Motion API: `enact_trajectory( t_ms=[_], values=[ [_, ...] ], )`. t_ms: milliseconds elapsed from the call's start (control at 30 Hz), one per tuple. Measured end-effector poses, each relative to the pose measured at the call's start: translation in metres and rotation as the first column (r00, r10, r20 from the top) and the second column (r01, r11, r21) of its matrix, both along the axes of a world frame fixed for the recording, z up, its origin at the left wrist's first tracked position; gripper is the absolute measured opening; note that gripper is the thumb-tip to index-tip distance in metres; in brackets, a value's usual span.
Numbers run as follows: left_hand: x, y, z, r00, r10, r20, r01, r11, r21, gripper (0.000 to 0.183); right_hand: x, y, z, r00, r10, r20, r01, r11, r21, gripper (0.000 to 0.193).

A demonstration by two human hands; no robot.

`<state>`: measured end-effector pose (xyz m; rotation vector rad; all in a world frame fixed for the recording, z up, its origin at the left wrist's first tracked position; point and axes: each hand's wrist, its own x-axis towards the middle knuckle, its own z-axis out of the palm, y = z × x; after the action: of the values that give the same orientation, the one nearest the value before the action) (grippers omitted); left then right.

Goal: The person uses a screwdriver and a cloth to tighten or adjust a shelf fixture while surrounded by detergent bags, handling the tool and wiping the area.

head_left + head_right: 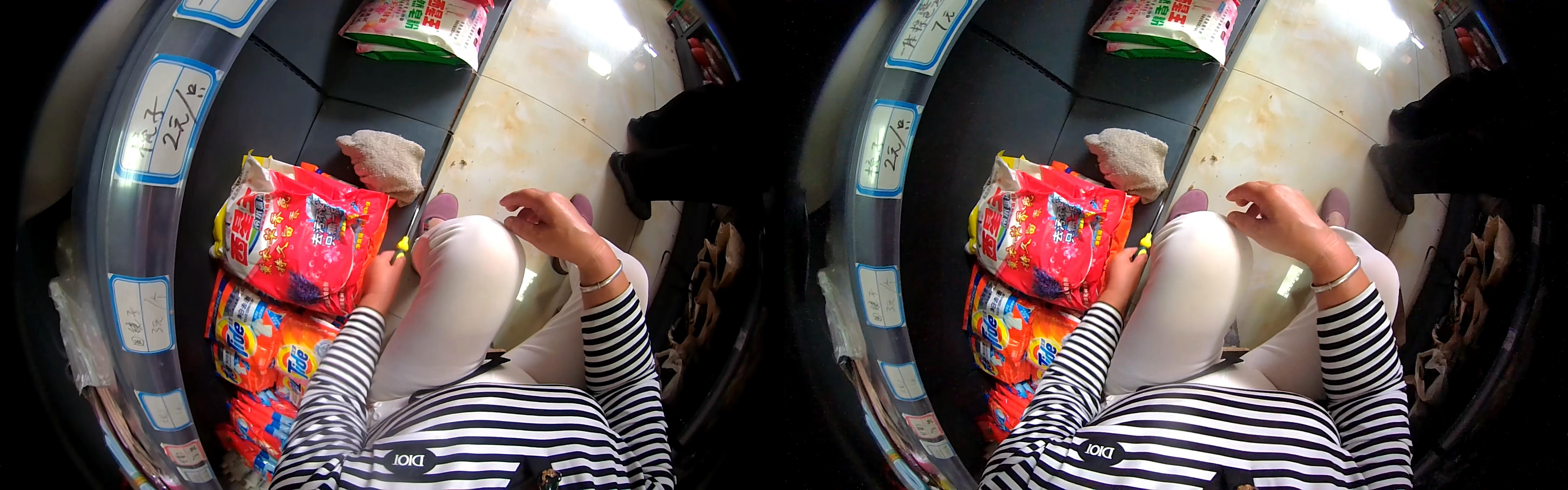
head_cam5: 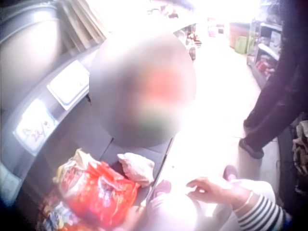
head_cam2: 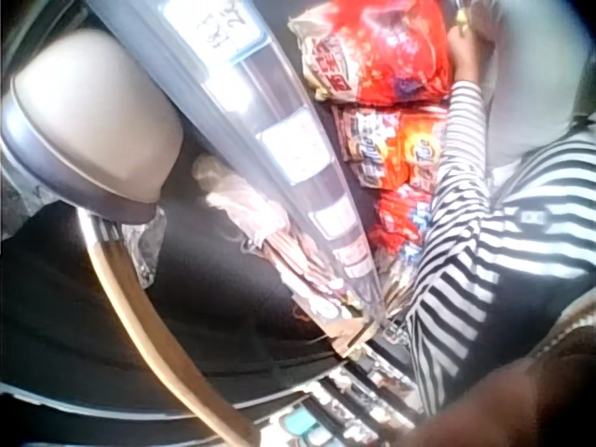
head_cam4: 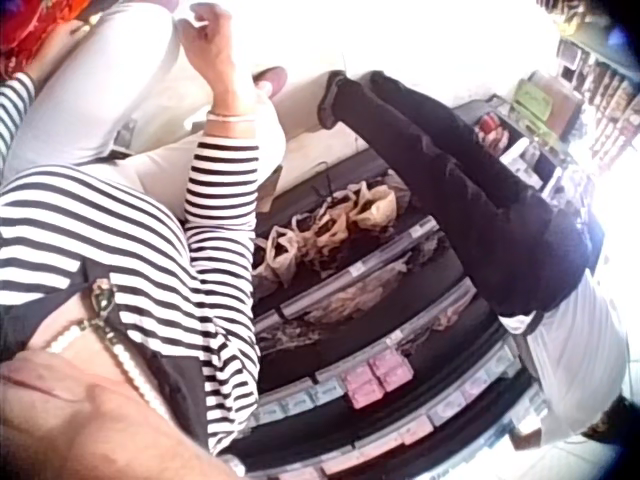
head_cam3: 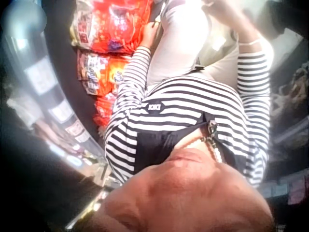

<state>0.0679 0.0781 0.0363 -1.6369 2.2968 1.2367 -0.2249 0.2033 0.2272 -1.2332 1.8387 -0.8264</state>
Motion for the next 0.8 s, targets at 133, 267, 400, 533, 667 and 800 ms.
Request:
enact_trajectory(
  t_ms=[133, 267, 400, 533, 667, 800],
  values=[
    [-0.040, -0.020, -0.004, 0.996, -0.048, 0.069, 0.056, 0.990, -0.127, 0.037, -0.002, -0.002, -0.001, 1.000, 0.004, -0.012, -0.003, 0.999, 0.054, 0.024],
    [-0.075, -0.031, -0.001, 0.994, -0.035, 0.099, 0.044, 0.995, -0.094, 0.043, -0.002, -0.003, 0.000, 0.999, 0.011, -0.037, -0.008, 0.997, 0.072, 0.026],
    [-0.097, -0.041, -0.001, 0.997, -0.045, 0.068, 0.052, 0.992, -0.117, 0.040, -0.005, -0.004, 0.000, 0.997, 0.042, -0.062, -0.040, 0.998, 0.040, 0.027],
    [-0.118, -0.049, 0.000, 0.995, -0.061, 0.074, 0.071, 0.988, -0.135, 0.038, -0.005, -0.005, 0.002, 0.998, 0.041, -0.057, -0.038, 0.998, 0.052, 0.028],
    [-0.140, -0.055, 0.003, 0.997, -0.067, 0.042, 0.070, 0.995, -0.075, 0.033, -0.009, -0.003, 0.001, 0.996, 0.054, -0.067, -0.050, 0.997, 0.050, 0.032],
    [-0.147, -0.066, -0.022, 1.000, -0.001, -0.002, 0.001, 0.996, -0.091, 0.033, -0.008, -0.003, 0.002, 0.994, 0.085, -0.070, -0.084, 0.996, 0.011, 0.030]
  ],
)
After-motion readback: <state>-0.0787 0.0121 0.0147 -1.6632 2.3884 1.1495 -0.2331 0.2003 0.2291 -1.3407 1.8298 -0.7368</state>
